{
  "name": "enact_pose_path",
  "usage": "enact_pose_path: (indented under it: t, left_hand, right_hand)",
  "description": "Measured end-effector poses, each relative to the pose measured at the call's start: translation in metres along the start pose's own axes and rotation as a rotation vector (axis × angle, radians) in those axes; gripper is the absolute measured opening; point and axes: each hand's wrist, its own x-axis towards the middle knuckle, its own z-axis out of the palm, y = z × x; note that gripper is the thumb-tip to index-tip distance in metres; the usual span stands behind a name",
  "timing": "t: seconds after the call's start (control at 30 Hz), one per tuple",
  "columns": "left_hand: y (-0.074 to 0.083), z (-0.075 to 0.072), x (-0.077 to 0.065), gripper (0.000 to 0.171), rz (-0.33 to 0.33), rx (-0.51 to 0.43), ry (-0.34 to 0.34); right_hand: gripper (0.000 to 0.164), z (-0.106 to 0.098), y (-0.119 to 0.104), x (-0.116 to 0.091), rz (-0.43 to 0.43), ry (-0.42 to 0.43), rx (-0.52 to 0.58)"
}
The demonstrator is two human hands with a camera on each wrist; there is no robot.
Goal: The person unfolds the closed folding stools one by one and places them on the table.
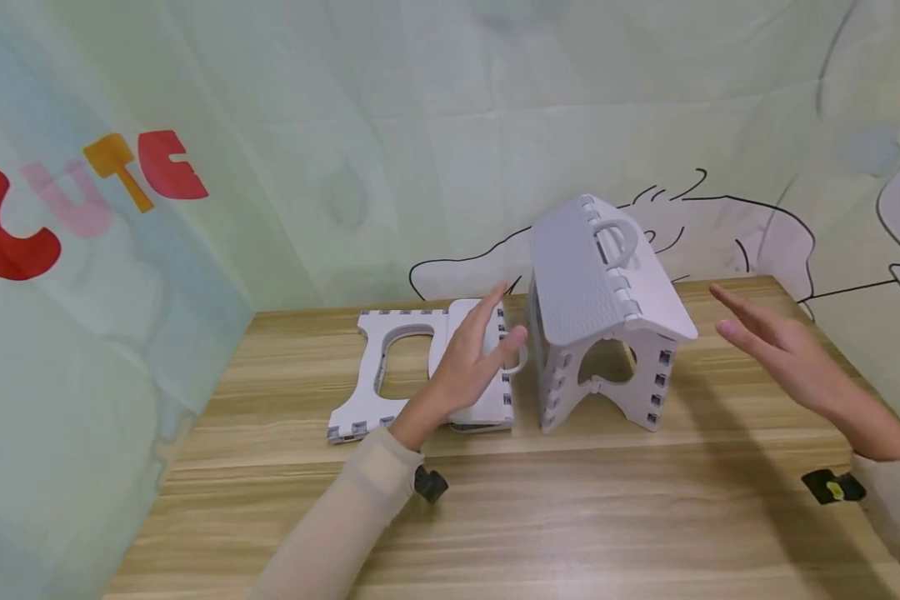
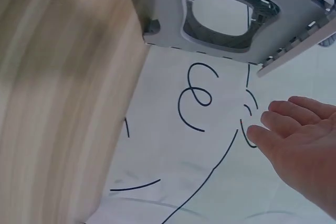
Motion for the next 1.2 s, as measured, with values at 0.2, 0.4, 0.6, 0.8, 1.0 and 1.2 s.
enact_pose_path:
  t: [0.2,0.4,0.6,0.8,1.0,1.2]
  left_hand:
    - [0.011,-0.007,0.010,0.091,0.041,0.004,-0.006]
    - [0.023,-0.010,0.019,0.090,0.062,0.026,-0.043]
    - [0.031,-0.012,0.025,0.091,0.076,0.035,-0.075]
    - [0.042,-0.010,0.036,0.096,0.083,0.073,-0.114]
    - [0.051,-0.005,0.050,0.088,0.079,0.089,-0.150]
    - [0.058,-0.001,0.066,0.082,0.066,0.143,-0.196]
  right_hand:
    - [0.057,-0.005,-0.009,0.011,-0.055,0.006,-0.019]
    - [0.061,-0.007,-0.022,0.023,-0.069,-0.009,-0.043]
    - [0.064,-0.003,-0.035,0.036,-0.091,-0.039,-0.040]
    - [0.063,0.000,-0.043,0.048,-0.077,-0.082,-0.011]
    - [0.065,0.003,-0.049,0.062,-0.085,-0.122,0.037]
    - [0.068,0.011,-0.053,0.074,-0.097,-0.132,0.042]
